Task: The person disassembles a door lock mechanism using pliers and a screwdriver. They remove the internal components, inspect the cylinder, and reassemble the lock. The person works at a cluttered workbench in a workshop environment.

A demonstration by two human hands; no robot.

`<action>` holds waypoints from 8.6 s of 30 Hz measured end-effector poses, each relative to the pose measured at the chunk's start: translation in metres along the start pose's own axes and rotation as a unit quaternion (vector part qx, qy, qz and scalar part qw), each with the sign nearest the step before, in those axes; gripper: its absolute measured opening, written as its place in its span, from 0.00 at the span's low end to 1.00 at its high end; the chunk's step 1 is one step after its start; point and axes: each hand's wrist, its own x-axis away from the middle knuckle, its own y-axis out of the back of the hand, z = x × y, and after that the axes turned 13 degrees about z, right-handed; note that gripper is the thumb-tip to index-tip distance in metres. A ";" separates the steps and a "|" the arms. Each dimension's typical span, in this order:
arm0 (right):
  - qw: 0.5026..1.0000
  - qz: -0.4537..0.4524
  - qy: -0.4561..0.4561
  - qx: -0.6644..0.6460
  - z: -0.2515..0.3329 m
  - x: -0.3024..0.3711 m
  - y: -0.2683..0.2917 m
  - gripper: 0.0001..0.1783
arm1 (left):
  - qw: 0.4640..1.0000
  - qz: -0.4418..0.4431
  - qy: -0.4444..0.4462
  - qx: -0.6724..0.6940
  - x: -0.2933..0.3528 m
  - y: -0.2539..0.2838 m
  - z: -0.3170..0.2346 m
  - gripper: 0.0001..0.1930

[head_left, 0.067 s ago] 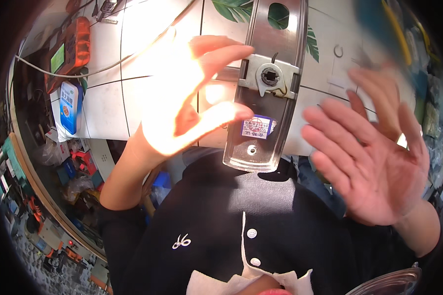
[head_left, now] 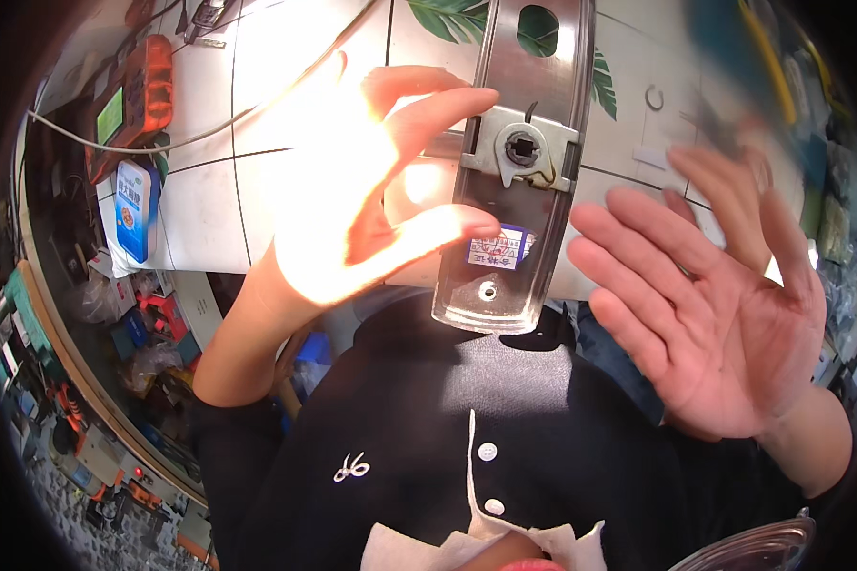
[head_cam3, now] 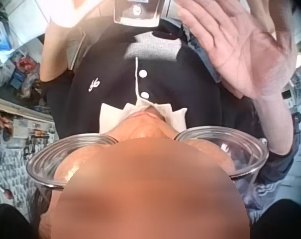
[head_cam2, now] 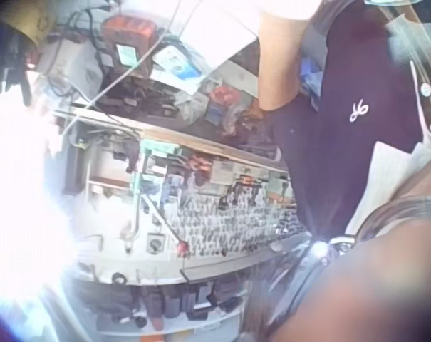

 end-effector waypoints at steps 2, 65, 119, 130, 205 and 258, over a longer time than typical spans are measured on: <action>0.998 0.029 -0.051 -0.020 0.005 0.021 -0.013 0.16 | 1.000 -0.007 -0.002 -0.005 -0.002 0.000 0.000 0.31; 0.913 -0.200 -0.108 -0.340 0.096 0.002 -0.049 0.17 | 0.993 -0.070 -0.089 -0.037 -0.002 -0.036 0.030 0.47; 0.959 -0.097 0.014 -0.264 0.028 0.014 -0.005 0.22 | 0.963 -0.011 0.129 -0.236 0.000 -0.023 -0.026 0.41; 0.986 0.083 -0.059 -0.132 0.031 -0.002 0.031 0.20 | 0.968 0.069 0.132 -0.203 -0.005 -0.007 -0.018 0.37; 0.899 0.255 -0.205 -0.292 0.027 -0.056 0.060 0.15 | 0.960 0.156 0.144 -0.184 -0.020 0.003 -0.013 0.41; 0.988 0.106 0.060 -0.095 0.027 0.014 0.006 0.28 | 0.953 0.040 0.041 -0.296 -0.004 -0.015 -0.009 0.35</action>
